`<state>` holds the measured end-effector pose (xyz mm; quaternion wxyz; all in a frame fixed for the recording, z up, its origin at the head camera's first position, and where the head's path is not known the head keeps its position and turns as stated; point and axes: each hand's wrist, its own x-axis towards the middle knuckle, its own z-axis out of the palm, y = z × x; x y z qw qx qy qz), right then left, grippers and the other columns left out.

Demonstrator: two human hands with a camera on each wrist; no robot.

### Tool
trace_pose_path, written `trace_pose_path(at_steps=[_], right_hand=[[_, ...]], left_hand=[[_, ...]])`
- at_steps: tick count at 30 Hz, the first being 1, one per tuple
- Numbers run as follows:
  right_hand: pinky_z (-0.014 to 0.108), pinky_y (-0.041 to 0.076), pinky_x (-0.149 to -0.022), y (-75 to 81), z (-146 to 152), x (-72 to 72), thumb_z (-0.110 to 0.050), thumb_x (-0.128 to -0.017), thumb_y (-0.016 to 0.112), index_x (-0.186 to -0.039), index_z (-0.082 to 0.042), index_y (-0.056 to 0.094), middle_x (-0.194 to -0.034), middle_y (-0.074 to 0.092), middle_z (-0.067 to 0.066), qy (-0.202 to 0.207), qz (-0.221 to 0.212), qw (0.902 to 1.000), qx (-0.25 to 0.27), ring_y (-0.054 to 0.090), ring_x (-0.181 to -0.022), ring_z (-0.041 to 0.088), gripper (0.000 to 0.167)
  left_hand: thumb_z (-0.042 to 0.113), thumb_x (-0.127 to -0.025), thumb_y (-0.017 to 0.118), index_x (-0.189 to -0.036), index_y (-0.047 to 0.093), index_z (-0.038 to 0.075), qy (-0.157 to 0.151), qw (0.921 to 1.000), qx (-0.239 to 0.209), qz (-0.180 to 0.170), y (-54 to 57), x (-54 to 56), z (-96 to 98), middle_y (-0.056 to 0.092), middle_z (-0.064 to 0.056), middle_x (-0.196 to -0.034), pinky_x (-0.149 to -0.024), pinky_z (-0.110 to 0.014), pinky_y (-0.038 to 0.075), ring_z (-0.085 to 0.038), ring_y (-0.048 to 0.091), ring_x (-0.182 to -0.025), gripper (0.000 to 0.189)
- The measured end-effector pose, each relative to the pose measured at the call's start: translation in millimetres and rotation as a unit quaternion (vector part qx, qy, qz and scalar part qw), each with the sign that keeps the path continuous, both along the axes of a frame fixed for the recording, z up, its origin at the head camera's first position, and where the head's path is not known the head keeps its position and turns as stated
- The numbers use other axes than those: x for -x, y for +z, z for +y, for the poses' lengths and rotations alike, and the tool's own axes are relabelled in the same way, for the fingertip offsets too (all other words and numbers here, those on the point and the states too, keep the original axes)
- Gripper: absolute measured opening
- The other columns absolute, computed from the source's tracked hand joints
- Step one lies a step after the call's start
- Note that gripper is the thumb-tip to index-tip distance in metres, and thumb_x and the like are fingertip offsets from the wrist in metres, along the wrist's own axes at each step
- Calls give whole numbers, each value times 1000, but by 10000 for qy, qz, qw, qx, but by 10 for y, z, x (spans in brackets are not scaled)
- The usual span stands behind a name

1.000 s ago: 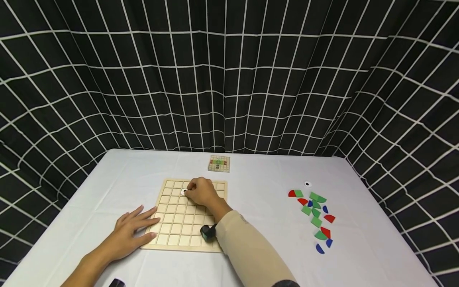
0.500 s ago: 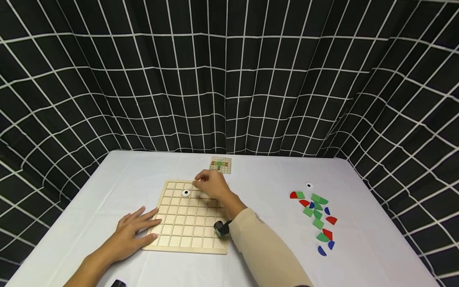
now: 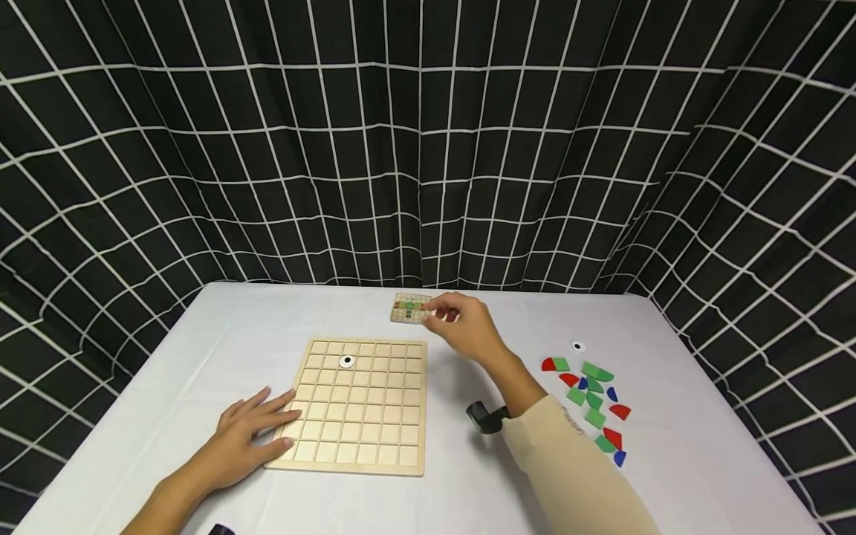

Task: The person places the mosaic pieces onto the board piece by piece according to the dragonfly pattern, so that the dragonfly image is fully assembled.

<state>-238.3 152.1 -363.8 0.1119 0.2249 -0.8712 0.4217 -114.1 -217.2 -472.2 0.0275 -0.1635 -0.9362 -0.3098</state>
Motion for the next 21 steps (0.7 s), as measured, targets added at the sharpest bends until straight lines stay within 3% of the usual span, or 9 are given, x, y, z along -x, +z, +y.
trace_pose_path(at_steps=[5,9,16,21], right_hand=[[38,48,-70,139,304,-65,-16,-85,74,-100,-7,72,-87,64,1,-179,355,9992,-13,55,-80,19,17],[31,47,-71,215,580,-87,-18,-87,72,-105,-8,71,-90,64,1,-399,582,9974,-115,53,-84,18,20],[24,43,-73,279,1108,-88,-24,-91,69,-116,-5,67,-101,62,6,-1031,378,9935,-291,49,-91,20,31],[17,40,-71,241,1456,-39,-20,-91,68,-116,-4,67,-102,60,9,-1319,544,9895,-246,48,-90,16,29]], left_hand=[[44,-84,71,-121,69,22,-26,10000,23,11,1,6,-4,44,2,-146,-107,-64,3,-38,23,-140,42],[44,-84,71,-121,69,22,-17,10000,32,9,-4,8,-9,44,3,-146,-107,-64,3,-37,23,-140,42],[43,-84,72,-121,69,23,3,10000,34,27,-1,-1,-20,44,4,-146,-108,-63,4,-36,23,-140,42],[44,-84,72,-121,69,23,2,10000,31,19,4,0,-23,43,3,-147,-108,-62,4,-36,23,-140,42]])
